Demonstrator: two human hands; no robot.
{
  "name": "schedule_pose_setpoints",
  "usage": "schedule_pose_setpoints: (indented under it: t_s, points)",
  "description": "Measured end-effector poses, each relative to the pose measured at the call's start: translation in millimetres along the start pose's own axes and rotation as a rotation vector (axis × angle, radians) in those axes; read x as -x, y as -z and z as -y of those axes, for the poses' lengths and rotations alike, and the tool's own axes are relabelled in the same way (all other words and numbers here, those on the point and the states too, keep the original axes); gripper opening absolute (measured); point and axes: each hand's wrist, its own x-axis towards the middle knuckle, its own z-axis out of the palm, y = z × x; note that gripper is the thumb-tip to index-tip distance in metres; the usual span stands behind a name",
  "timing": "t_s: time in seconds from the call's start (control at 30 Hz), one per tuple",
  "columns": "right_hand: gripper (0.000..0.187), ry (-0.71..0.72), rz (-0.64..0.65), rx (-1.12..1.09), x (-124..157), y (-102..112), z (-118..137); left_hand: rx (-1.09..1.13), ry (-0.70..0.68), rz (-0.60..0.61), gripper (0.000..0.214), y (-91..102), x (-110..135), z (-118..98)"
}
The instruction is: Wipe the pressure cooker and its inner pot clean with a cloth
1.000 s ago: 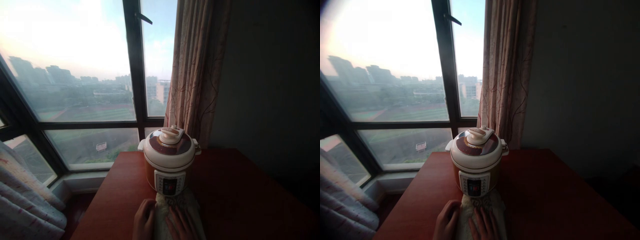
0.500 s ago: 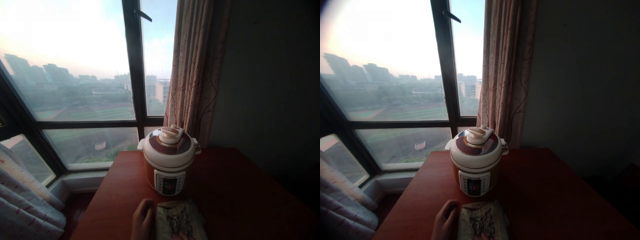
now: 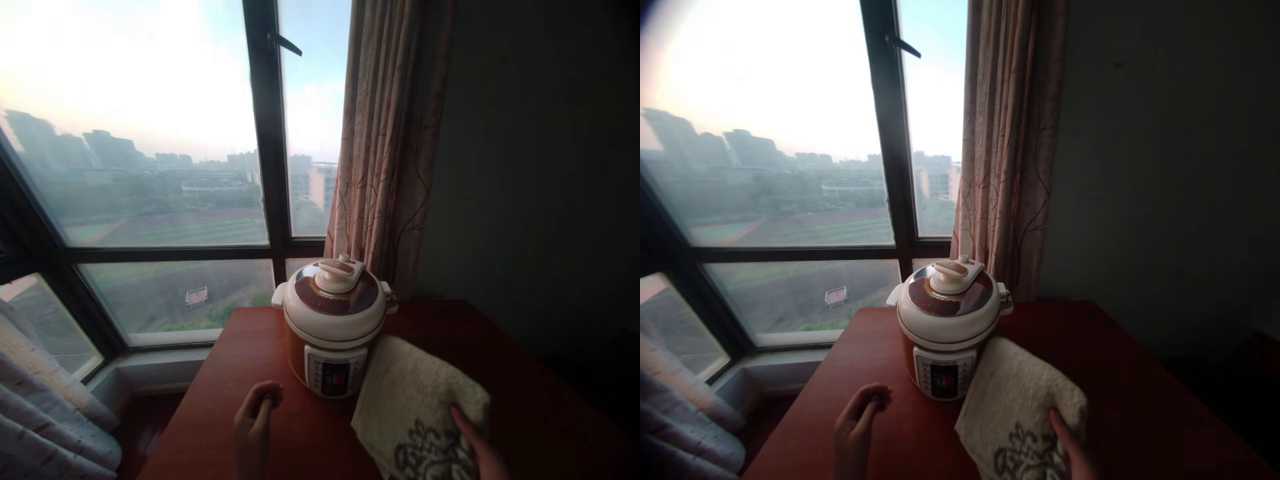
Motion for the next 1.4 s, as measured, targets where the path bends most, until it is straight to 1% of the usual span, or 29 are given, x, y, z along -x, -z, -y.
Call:
schedule_pose_setpoints:
  t_s: [0.07, 0.1, 0.13, 0.17, 0.2, 0.23, 0.27, 0.3, 0.33, 0.37, 0.4, 0.43, 0.5, 0.57, 0.6, 0.7, 0.77, 0.87, 0.97, 1.03, 1.07, 1.17, 1.2, 1.3, 1.4]
  points:
    - [0.061, -0.088, -0.086, -0.155, -27.3, 11.4, 19.5, 0.000, -0.051, -0.060, 0.020, -0.6, -19.7, -18.8]
    - [0.061, -0.145, -0.158, -0.289, -41.2, 12.4, 32.9, -0.005, -0.080, -0.071, 0.020, -3.1, -30.0, -29.4]
    - [0.063, -0.198, -0.235, -0.442, -55.3, 9.7, 48.1, -0.015, -0.111, -0.070, 0.020, -7.0, -40.3, -40.2]
    - [0.064, -0.190, -0.298, -0.549, -69.5, 3.4, 64.5, -0.030, -0.148, -0.063, 0.022, -12.3, -50.8, -50.5]
    - [0.062, -0.099, -0.315, -0.577, -83.6, -6.2, 81.0, -0.048, -0.185, -0.057, 0.023, -18.7, -61.5, -59.8]
    - [0.057, 0.050, -0.317, -0.524, -97.3, -18.5, 96.9, -0.059, -0.221, -0.056, 0.026, -26.0, -72.3, -67.5]
    - [0.050, 0.224, -0.264, -0.410, -110.3, -32.8, 111.3, -0.057, -0.247, -0.063, 0.031, -33.8, -83.4, -73.3]
    - [0.043, 0.413, -0.180, -0.292, -122.3, -48.3, 123.8, -0.051, -0.260, -0.068, 0.036, -41.6, -94.5, -77.2]
    - [0.042, 0.597, -0.090, -0.191, -132.8, -64.0, 134.2, -0.047, -0.257, -0.069, 0.041, -49.2, -105.4, -79.2]
    - [0.041, 0.740, 0.030, -0.067, -141.7, -79.1, 142.6, -0.047, -0.242, -0.067, 0.047, -56.2, -115.9, -79.7]
    - [0.040, 0.830, 0.118, 0.103, -148.8, -92.7, 149.3, -0.048, -0.221, -0.060, 0.052, -62.5, -125.6, -79.0]
    - [0.045, 0.876, 0.181, 0.264, -154.2, -104.2, 155.0, -0.047, -0.199, -0.050, 0.056, -67.8, -134.1, -77.4]
    - [0.061, 0.882, 0.265, 0.548, -161.1, -119.8, 165.2, -0.035, -0.177, -0.031, 0.059, -75.2, -146.5, -73.1]
    - [0.074, 0.841, 0.310, 0.738, -165.6, -127.3, 177.0, -0.020, -0.197, -0.015, 0.056, -79.0, -152.4, -68.6]
    - [0.077, 0.818, 0.332, 0.805, -167.9, -129.6, 183.8, -0.023, -0.220, -0.010, 0.054, -79.8, -153.4, -66.6]
    - [0.072, 0.760, 0.409, 0.916, -179.1, -138.3, 206.6, -0.060, -0.309, -0.009, 0.050, -79.9, -151.8, -62.1]
    - [0.061, 0.732, 0.473, 0.932, -191.9, -148.9, 221.2, -0.089, -0.344, -0.019, 0.051, -79.4, -150.2, -60.7]
    - [0.044, 0.678, 0.608, 0.934, -218.3, -168.2, 238.5, -0.132, -0.347, -0.021, 0.055, -77.6, -149.7, -61.2]
    - [0.043, 0.641, 0.738, 0.893, -242.1, -180.0, 246.8, -0.182, -0.352, 0.013, 0.058, -74.0, -151.4, -63.0]
    - [0.043, 0.643, 0.766, 0.852, -247.3, -179.6, 246.5, -0.202, -0.357, 0.038, 0.058, -71.0, -152.9, -63.0]
    - [0.041, 0.650, 0.758, 0.835, -245.5, -177.1, 244.7, -0.204, -0.357, 0.044, 0.058, -69.6, -153.7, -62.5]
    - [0.035, 0.687, 0.663, 0.802, -226.2, -164.1, 234.6, -0.189, -0.365, 0.052, 0.053, -66.9, -155.7, -58.8]
    - [0.035, 0.702, 0.626, 0.794, -217.6, -159.0, 230.2, -0.185, -0.375, 0.052, 0.051, -66.6, -156.1, -57.3]
    - [0.050, 0.774, 0.523, 0.771, -194.9, -143.8, 215.5, -0.178, -0.399, 0.038, 0.044, -66.8, -156.4, -54.0]
    - [0.062, 0.853, 0.466, 0.777, -179.6, -128.7, 201.3, -0.175, -0.401, 0.025, 0.042, -66.8, -155.4, -53.6]
